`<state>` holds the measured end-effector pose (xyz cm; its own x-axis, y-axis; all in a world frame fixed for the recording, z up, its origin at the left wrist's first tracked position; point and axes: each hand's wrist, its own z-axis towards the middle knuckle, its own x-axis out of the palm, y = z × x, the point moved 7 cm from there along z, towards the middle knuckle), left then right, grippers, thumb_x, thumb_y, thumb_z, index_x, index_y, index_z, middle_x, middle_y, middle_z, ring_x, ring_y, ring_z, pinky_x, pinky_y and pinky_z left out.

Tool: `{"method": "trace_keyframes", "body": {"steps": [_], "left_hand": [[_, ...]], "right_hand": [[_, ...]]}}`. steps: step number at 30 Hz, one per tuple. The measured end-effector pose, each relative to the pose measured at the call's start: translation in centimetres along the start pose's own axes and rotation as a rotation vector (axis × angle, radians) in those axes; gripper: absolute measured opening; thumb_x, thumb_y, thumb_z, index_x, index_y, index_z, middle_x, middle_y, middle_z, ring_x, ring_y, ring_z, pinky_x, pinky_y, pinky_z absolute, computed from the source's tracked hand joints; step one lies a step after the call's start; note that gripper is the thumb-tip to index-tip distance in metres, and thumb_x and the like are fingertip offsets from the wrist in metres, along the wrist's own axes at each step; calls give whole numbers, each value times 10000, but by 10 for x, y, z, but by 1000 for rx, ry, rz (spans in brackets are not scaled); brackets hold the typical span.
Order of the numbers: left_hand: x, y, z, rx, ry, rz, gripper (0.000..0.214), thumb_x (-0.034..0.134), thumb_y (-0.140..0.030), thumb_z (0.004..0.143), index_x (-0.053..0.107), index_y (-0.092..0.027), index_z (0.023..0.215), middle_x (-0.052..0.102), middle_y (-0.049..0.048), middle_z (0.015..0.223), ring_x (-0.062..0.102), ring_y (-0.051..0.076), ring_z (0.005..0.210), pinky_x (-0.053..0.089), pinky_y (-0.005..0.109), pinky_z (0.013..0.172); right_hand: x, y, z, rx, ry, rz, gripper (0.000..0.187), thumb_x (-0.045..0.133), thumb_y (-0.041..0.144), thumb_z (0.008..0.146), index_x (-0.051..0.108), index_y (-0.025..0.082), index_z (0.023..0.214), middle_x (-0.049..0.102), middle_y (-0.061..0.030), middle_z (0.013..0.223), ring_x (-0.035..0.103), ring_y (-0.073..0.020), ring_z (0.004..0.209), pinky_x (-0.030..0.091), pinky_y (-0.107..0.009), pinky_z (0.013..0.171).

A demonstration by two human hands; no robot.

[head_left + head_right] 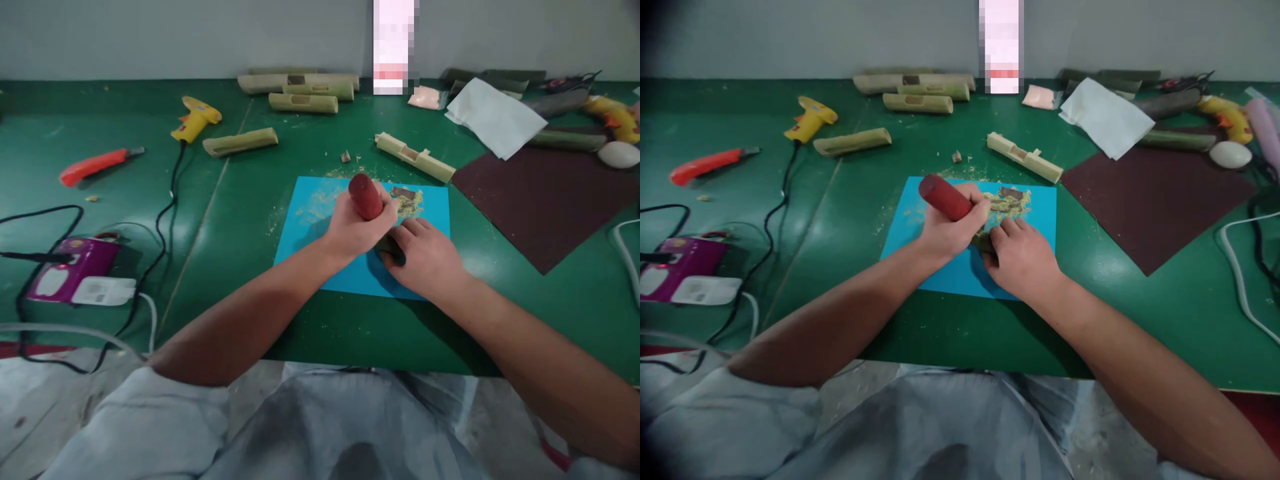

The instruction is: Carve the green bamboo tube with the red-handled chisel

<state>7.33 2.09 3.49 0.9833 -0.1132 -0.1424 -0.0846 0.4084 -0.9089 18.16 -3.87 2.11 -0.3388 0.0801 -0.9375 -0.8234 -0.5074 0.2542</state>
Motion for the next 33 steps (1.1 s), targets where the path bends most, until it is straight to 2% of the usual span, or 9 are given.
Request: {"method": "trace_keyframes", "body": {"steps": [5, 8, 12, 18, 20, 25, 29, 33], "left_hand": [[-1, 0, -2, 73, 56, 90, 247, 694, -225, 801, 504, -226, 644, 528, -5, 660, 512, 151, 632, 489, 344, 636], [-4, 0, -1, 60, 64, 144, 216, 665, -195, 783, 500, -223, 648, 541, -3, 666, 504, 152, 632, 468, 341, 620], [-6, -4, -2, 46, 67, 102, 204, 649, -186, 809, 511, -219, 663, 530, -15, 651, 486, 132, 599, 440, 328, 590], [-7, -11, -3, 250, 55, 73, 303, 631, -249, 899, 480, -219, 638, 475, -10, 609, 429, 116, 552, 341, 338, 520], [-8, -6, -2, 222, 30, 40, 363, 663, -312, 903, 455, -224, 619, 446, -10, 586, 407, 117, 541, 329, 348, 514], [-13, 13, -1, -22, -69, 4, 494, 668, -464, 941, 382, -232, 611, 338, -10, 556, 351, 128, 551, 316, 368, 539], [-15, 16, 3, -9, -106, -42, 483, 664, -515, 948, 418, -234, 643, 385, -7, 590, 387, 128, 581, 323, 362, 564], [-14, 13, 6, 39, -115, -41, 466, 709, -494, 909, 450, -237, 620, 426, -8, 585, 402, 126, 564, 331, 351, 533]], "right_hand": [[-1, -3, 1, 9, -12, 51, 184, 604, 336, 896, 675, 171, 934, 670, -129, 918, 555, -267, 861, 458, -405, 782], [-4, -3, 0, 25, -17, 98, 213, 566, 356, 933, 676, 178, 894, 651, -116, 877, 550, -253, 838, 454, -395, 775], [-3, -4, -1, 44, -6, 164, 195, 565, 330, 927, 676, 181, 870, 633, -102, 851, 551, -246, 832, 454, -388, 772], [2, -2, 0, 30, -45, 280, 174, 579, 352, 909, 639, 194, 864, 597, -88, 847, 536, -244, 832, 448, -387, 760], [4, -1, 0, 24, -54, 295, 174, 578, 363, 913, 623, 204, 857, 589, -81, 847, 527, -241, 833, 439, -383, 754], [5, 0, 1, 38, -71, 282, 156, 576, 345, 916, 600, 210, 842, 578, -77, 848, 514, -233, 823, 430, -377, 741], [3, 0, 2, 53, -67, 238, 137, 593, 327, 900, 606, 199, 853, 582, -85, 858, 516, -239, 835, 436, -380, 743], [2, 3, 2, 59, -43, 195, 134, 593, 319, 902, 614, 196, 852, 588, -90, 862, 518, -245, 841, 443, -389, 758]]}}
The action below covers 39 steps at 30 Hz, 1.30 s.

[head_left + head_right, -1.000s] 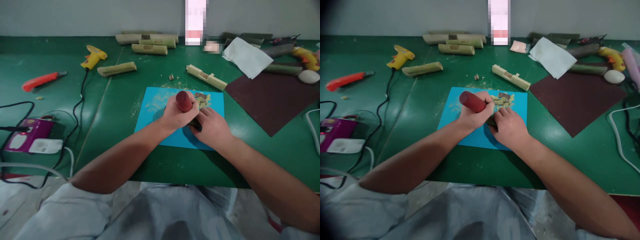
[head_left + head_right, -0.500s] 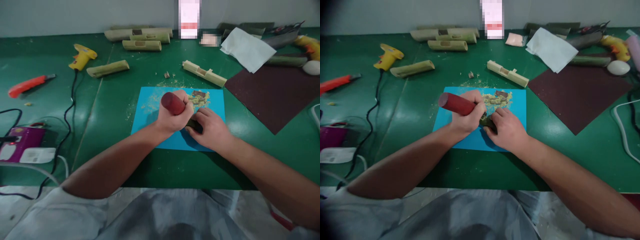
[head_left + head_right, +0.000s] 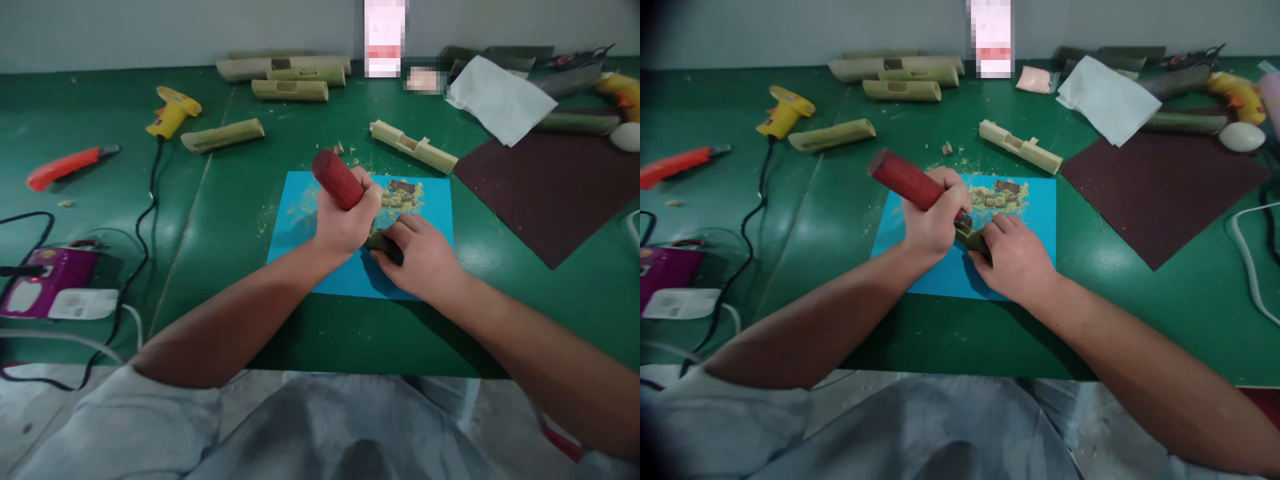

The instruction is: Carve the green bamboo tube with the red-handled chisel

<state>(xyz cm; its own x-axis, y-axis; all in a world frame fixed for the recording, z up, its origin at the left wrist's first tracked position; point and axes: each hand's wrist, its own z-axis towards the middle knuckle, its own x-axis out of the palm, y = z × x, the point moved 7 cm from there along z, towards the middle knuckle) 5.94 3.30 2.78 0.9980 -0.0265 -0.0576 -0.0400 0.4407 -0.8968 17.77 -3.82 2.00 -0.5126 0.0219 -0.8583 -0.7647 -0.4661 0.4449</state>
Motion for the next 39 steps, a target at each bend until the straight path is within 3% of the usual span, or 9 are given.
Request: {"method": "trace_keyframes", "body": {"steps": [6, 17, 23, 30, 34, 39], "left_hand": [[3, -9, -4, 44, -1, -27, 410, 706, -414, 898, 479, -237, 606, 437, -15, 559, 404, 124, 519, 344, 341, 491], [2, 0, -2, 90, 34, -42, 450, 700, -501, 916, 487, -249, 611, 448, -17, 565, 398, 124, 518, 368, 325, 496], [4, -13, -4, 162, 3, -20, 412, 684, -446, 925, 507, -246, 611, 454, -21, 558, 420, 125, 501, 376, 332, 479], [11, -21, -3, 299, 177, -39, 427, 682, -378, 899, 448, -232, 573, 428, -11, 550, 377, 121, 493, 316, 334, 466], [4, -5, -3, 128, 78, -85, 498, 747, -448, 852, 420, -239, 541, 366, -18, 512, 328, 122, 487, 293, 339, 463], [-1, 8, -3, 9, -10, -124, 463, 731, -531, 886, 489, -249, 609, 433, -3, 569, 447, 158, 578, 372, 356, 568]], "right_hand": [[0, 4, 0, -23, 9, -53, 170, 574, 334, 922, 631, 192, 847, 594, -99, 857, 516, -256, 843, 447, -405, 771], [1, 8, 0, -92, -46, -129, 170, 579, 301, 919, 653, 172, 838, 610, -98, 834, 517, -245, 806, 450, -388, 750], [1, 7, 0, -99, -33, -129, 173, 581, 301, 930, 665, 166, 861, 618, -102, 846, 523, -249, 813, 454, -399, 763], [3, 9, -2, -131, -36, -59, 189, 552, 289, 959, 668, 159, 889, 623, -104, 880, 529, -242, 832, 457, -394, 778], [4, 7, -1, -98, -26, -53, 197, 555, 289, 960, 660, 163, 850, 607, -95, 855, 516, -232, 809, 447, -385, 755], [3, 6, 0, -89, -20, -99, 187, 584, 296, 947, 675, 151, 871, 617, -103, 871, 523, -239, 824, 456, -389, 771]]}}
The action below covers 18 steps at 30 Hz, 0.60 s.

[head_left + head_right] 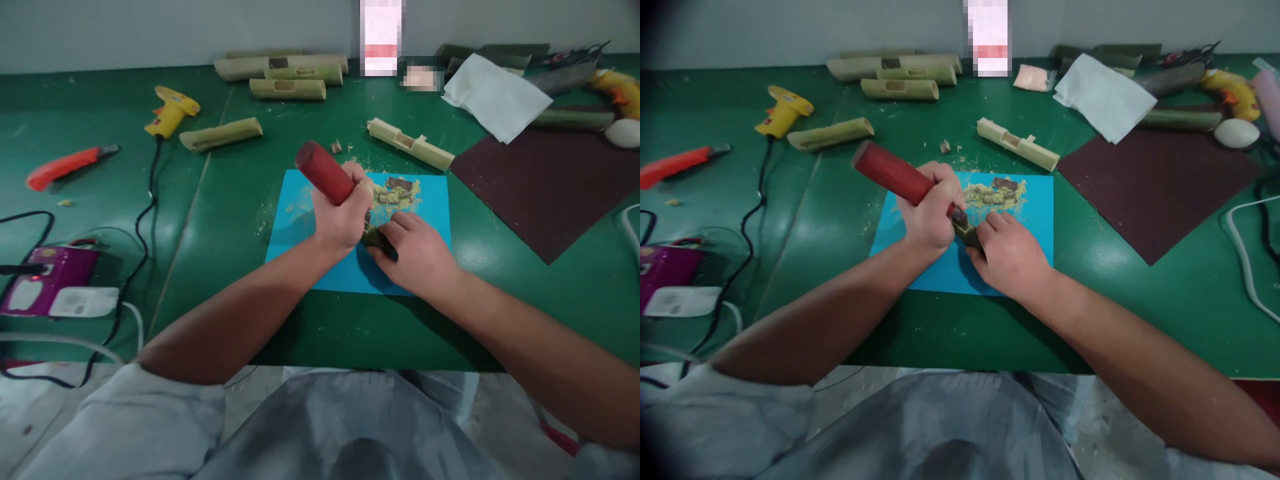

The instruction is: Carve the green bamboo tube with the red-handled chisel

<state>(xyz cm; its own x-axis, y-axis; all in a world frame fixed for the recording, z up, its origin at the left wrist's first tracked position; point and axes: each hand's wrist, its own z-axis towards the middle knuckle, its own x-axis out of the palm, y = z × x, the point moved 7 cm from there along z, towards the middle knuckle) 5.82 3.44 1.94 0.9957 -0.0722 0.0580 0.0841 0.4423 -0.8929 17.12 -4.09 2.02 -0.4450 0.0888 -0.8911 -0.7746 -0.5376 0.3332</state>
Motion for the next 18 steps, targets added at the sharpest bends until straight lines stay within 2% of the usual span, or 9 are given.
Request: {"method": "trace_keyframes", "body": {"steps": [8, 14, 18], "left_hand": [[9, -9, -1, 86, 107, 13, 467, 733, -520, 909, 504, -236, 618, 450, -8, 616, 417, 136, 561, 382, 351, 559], [9, -20, -2, 241, 127, 70, 463, 683, -507, 945, 499, -227, 626, 452, -6, 610, 410, 131, 549, 351, 346, 531], [11, -16, -1, 193, 181, 65, 508, 703, -557, 920, 474, -228, 609, 405, -9, 599, 406, 136, 563, 356, 352, 557]], "right_hand": [[-1, 7, 1, -14, 20, -71, 186, 580, 281, 953, 694, 143, 901, 641, -116, 893, 529, -249, 843, 459, -395, 787], [-1, 5, 0, -7, 28, -32, 170, 586, 278, 957, 686, 154, 898, 634, -110, 909, 529, -243, 856, 453, -394, 800], [2, 7, 0, -49, 31, -19, 199, 561, 287, 980, 684, 149, 905, 635, -113, 908, 531, -250, 867, 456, -407, 809]]}}
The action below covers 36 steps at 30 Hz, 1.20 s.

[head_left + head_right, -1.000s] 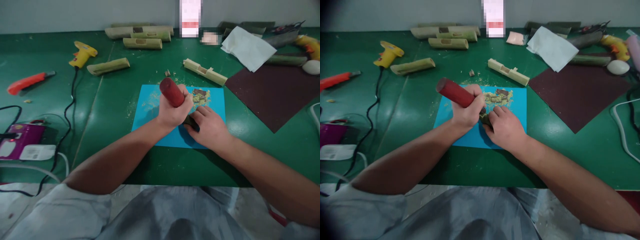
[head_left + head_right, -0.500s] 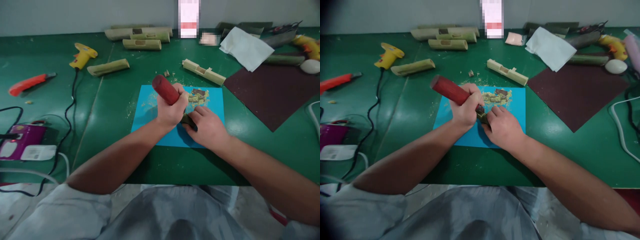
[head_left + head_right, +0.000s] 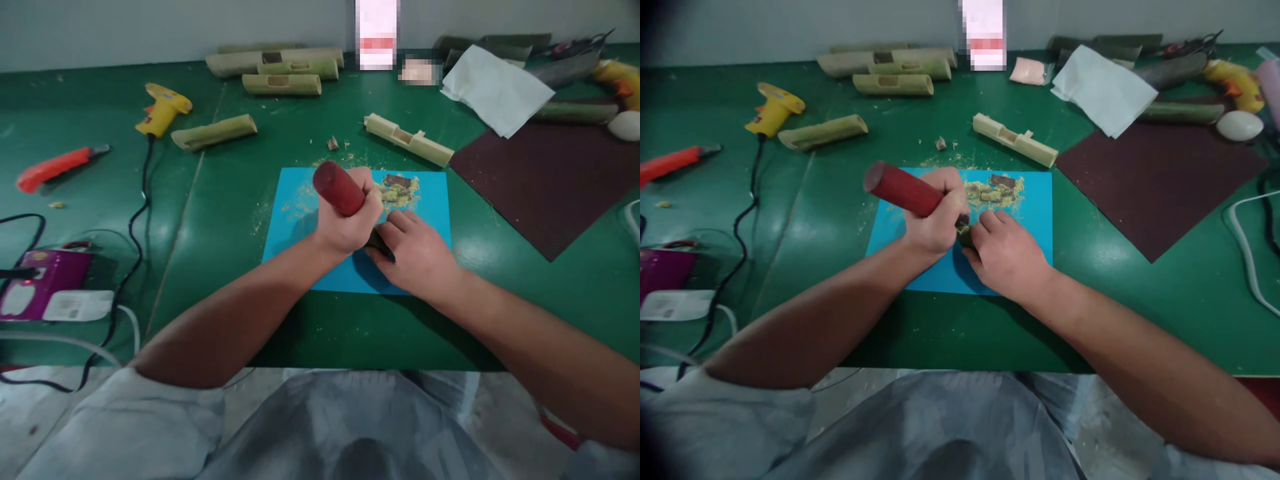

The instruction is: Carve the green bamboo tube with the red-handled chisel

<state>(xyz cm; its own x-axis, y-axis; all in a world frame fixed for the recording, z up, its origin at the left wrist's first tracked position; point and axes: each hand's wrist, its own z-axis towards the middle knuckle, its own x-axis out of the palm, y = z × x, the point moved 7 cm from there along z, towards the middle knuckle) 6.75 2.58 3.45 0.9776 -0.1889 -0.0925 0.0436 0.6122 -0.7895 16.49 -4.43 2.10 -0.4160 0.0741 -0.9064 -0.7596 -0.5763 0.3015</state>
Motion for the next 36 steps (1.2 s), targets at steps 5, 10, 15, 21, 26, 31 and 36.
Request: {"method": "trace_keyframes", "body": {"steps": [5, 10, 15, 21, 26, 31, 36], "left_hand": [[-3, 11, -6, -193, -92, -31, 515, 725, -546, 886, 441, -244, 581, 360, -10, 541, 405, 154, 552, 342, 364, 543], [-6, 22, -8, -311, -194, -6, 466, 688, -529, 910, 450, -251, 622, 442, 9, 572, 534, 193, 642, 395, 384, 600], [-6, 23, -4, -264, -186, 34, 502, 677, -613, 903, 435, -255, 648, 465, 12, 599, 552, 200, 706, 385, 375, 628], [-6, 22, -3, -289, -216, 31, 544, 700, -638, 869, 404, -252, 625, 406, 1, 584, 446, 169, 631, 339, 356, 587], [-2, 11, -2, -279, -185, 38, 539, 754, -571, 828, 399, -249, 579, 393, 8, 578, 435, 171, 620, 357, 368, 587], [-4, 18, -7, -359, -164, -16, 505, 765, -520, 832, 426, -253, 568, 386, 6, 536, 479, 187, 614, 361, 389, 579], [-7, 30, -2, -374, -202, -68, 477, 743, -571, 863, 465, -257, 635, 465, 7, 569, 561, 199, 688, 415, 389, 630]], "right_hand": [[-3, -5, 1, 12, -20, 20, 205, 541, 269, 977, 676, 154, 875, 626, -118, 890, 525, -257, 852, 448, -408, 773], [-6, -8, 2, 51, -14, -17, 151, 597, 265, 933, 684, 156, 875, 634, -117, 899, 533, -259, 855, 441, -402, 768], [-5, -6, 3, 84, 15, -36, 150, 616, 280, 932, 692, 156, 896, 644, -118, 917, 553, -268, 879, 453, -408, 779], [-6, -6, 2, 75, 22, -81, 170, 640, 303, 929, 701, 148, 897, 651, -116, 915, 565, -264, 870, 461, -406, 776], [-4, -6, 1, 52, -9, -39, 175, 607, 307, 944, 690, 165, 885, 636, -102, 899, 545, -251, 855, 456, -398, 770], [-4, -13, 2, 68, -35, 31, 169, 579, 279, 950, 674, 173, 858, 619, -94, 882, 542, -243, 838, 448, -385, 742], [-5, -9, 3, 81, -1, -21, 148, 648, 305, 917, 685, 164, 895, 640, -110, 918, 553, -260, 881, 450, -397, 774]]}}
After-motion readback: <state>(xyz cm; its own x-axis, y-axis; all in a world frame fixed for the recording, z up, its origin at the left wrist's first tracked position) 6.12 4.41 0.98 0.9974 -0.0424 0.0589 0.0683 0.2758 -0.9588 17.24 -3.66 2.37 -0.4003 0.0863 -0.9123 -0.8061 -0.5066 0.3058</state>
